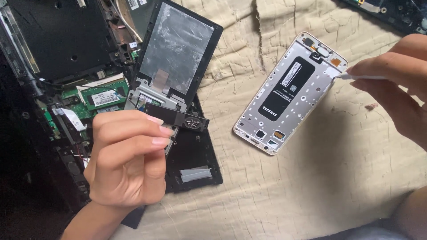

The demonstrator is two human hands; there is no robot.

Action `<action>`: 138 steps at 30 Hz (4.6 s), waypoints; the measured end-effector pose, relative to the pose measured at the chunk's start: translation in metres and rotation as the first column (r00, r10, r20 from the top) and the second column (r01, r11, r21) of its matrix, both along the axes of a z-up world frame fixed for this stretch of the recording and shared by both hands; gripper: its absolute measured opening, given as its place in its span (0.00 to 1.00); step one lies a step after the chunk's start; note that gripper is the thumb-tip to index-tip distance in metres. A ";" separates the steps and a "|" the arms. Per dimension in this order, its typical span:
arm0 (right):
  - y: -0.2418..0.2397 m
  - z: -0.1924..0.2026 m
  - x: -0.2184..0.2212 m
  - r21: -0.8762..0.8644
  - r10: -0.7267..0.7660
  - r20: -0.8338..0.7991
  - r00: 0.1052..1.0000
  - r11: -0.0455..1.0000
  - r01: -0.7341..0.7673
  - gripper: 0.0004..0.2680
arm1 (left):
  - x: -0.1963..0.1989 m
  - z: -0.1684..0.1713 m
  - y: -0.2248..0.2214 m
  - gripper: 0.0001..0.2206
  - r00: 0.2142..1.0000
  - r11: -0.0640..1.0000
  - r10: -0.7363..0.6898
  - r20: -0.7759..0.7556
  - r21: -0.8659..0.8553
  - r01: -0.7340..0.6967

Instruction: Using a small screwdriver to remove screws and disassemble components from a laptop and a mobile phone frame.

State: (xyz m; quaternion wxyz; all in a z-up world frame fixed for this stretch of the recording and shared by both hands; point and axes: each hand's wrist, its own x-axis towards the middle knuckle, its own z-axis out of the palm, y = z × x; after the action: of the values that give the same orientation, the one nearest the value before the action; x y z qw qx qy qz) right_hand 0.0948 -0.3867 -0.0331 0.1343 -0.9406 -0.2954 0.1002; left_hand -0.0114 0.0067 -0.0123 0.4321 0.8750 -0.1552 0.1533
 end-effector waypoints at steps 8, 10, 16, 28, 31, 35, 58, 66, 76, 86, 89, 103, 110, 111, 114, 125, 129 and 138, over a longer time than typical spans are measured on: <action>0.001 -0.002 -0.001 0.052 -0.052 -0.073 0.996 0.997 0.056 0.04 | 0.001 0.001 0.000 0.07 1.000 1.000 -0.002 -0.001 0.008 0.002; 0.002 -0.002 -0.001 0.043 -0.063 -0.090 0.994 0.997 0.067 0.03 | 0.000 0.001 0.000 0.07 1.000 1.000 -0.003 -0.007 0.007 0.003; -0.008 -0.008 -0.002 0.007 -0.080 -0.090 0.993 0.997 0.081 0.03 | 0.000 0.001 0.000 0.07 1.000 1.000 -0.003 -0.016 0.008 0.003; -0.009 -0.005 -0.002 -0.054 -0.121 -0.099 0.988 0.992 0.116 0.06 | 0.001 0.001 -0.001 0.08 1.000 1.000 -0.006 -0.018 0.013 0.006; 0.005 0.010 0.000 -0.041 -0.056 -0.060 0.997 0.998 0.054 0.07 | 0.003 0.003 -0.004 0.07 1.000 1.000 -0.005 -0.004 0.022 0.005; 0.066 0.055 -0.006 0.251 0.122 -0.035 0.992 0.962 -0.110 0.08 | 0.006 0.003 -0.009 0.10 0.999 0.999 -0.017 0.037 0.036 0.015; 0.151 0.082 -0.045 0.497 0.365 0.279 0.888 0.736 -0.459 0.06 | 0.020 0.012 -0.016 0.04 0.938 0.962 -0.272 0.215 0.065 0.264; 0.150 0.080 -0.045 0.500 0.363 0.303 0.881 0.726 -0.471 0.06 | 0.018 0.009 -0.014 0.05 0.959 0.971 -0.240 0.153 0.041 0.236; 0.149 0.089 -0.047 0.475 0.326 0.318 0.890 0.758 -0.447 0.07 | 0.018 0.002 -0.011 0.08 0.964 0.973 -0.219 0.151 -0.038 0.227; 0.150 0.091 -0.049 0.482 0.296 0.246 0.923 0.788 -0.382 0.07 | 0.013 -0.002 -0.008 0.10 0.988 0.973 -0.133 0.074 -0.181 0.144; 0.148 0.094 -0.044 0.483 0.351 0.191 0.917 0.780 -0.399 0.09 | 0.019 0.007 -0.012 0.08 0.977 0.974 -0.178 0.118 -0.118 0.192; 0.155 0.088 -0.048 0.493 0.282 0.204 0.938 0.798 -0.347 0.06 | 0.020 0.011 -0.012 0.06 0.968 0.973 -0.201 0.151 -0.079 0.215; 0.156 0.089 -0.050 0.477 0.283 0.198 0.939 0.809 -0.344 0.06 | 0.019 0.010 -0.009 0.04 0.945 0.952 -0.276 0.175 -0.083 0.294; 0.155 0.087 -0.050 0.477 0.284 0.196 0.939 0.808 -0.344 0.06 | 0.019 0.010 -0.009 0.04 0.946 0.953 -0.275 0.173 -0.084 0.292; 0.155 0.084 -0.049 0.497 0.280 0.191 0.941 0.799 -0.338 0.07 | 0.018 0.010 -0.008 0.05 0.943 0.949 -0.287 0.168 -0.084 0.304; 0.151 0.088 -0.047 0.465 0.365 0.133 0.921 0.798 -0.383 0.11 | 0.019 0.011 -0.006 0.04 0.927 0.929 -0.324 0.187 -0.124 0.350; 0.151 0.087 -0.047 0.472 0.365 0.116 0.924 0.798 -0.375 0.11 | 0.018 0.011 -0.005 0.05 0.927 0.926 -0.328 0.182 -0.130 0.353; 0.156 0.085 -0.051 0.535 0.309 0.156 0.938 0.772 -0.343 0.10 | 0.017 0.010 -0.005 0.05 0.928 0.929 -0.311 0.203 -0.140 0.342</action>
State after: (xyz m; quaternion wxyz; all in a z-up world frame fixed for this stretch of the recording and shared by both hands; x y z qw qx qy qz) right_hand 0.0435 -0.2310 0.0523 0.3725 -0.7978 -0.4740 0.0041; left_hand 0.0060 0.0012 -0.0021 0.5104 0.7787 -0.3231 0.1692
